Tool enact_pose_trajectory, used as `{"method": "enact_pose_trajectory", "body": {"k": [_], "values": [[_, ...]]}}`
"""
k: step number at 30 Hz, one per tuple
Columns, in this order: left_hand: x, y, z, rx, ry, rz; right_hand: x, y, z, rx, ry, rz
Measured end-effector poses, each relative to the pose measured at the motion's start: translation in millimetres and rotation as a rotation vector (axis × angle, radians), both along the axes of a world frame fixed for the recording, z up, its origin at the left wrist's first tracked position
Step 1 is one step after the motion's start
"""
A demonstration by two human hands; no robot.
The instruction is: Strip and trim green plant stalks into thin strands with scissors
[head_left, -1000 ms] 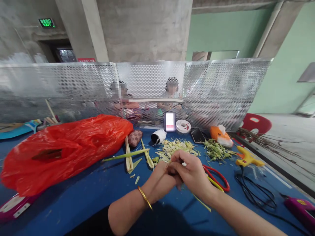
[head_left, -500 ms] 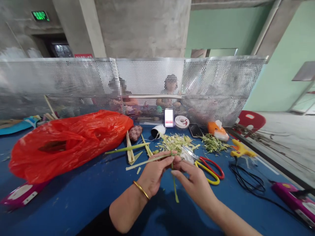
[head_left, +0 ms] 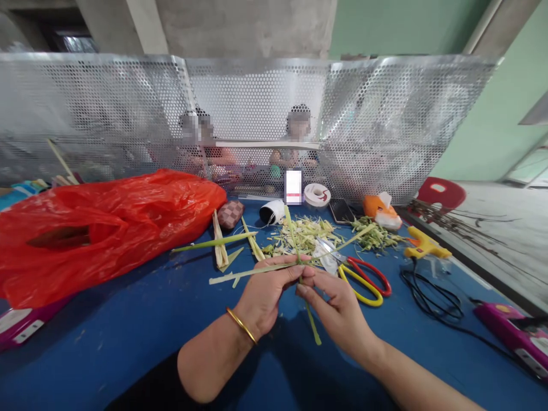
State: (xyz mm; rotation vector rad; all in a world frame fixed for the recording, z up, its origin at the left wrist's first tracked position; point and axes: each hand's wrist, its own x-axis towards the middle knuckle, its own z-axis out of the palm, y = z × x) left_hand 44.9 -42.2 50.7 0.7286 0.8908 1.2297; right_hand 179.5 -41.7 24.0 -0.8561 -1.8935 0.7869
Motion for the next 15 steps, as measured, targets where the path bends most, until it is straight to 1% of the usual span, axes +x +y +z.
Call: {"method": "enact_pose_trajectory", "body": {"k": [5,8,10,12,13,14,15], "values": [[-4,4,-2.4,0.002,0.056,-0.014,-3,-1,-7.5,0.009,-0.04,-0.047],[-9,7,-1.8,0.053,0.152,-0.011,2,0,-4.3,0.098,-0.094,-0.089],[-10,9,-0.7,0.082,0.252,0.006,10,4,2.2,0.21,-0.094,-0.203],[-9,8,0.0,0.078,0.339,-0.013,19,10,9.7,0.317,-0.072,-0.397],[-7,7,-0.1,0.067,0.37,-0.04,23,15,13.1,0.346,-0.091,-0.481],[-6,7,-0.5,0.054,0.39,-0.073,27,19,15.8,0.356,-0.116,-0.526],[-4,6,-1.3,0.044,0.403,-0.113,29,23,17.6,0.335,-0.134,-0.534]]}}
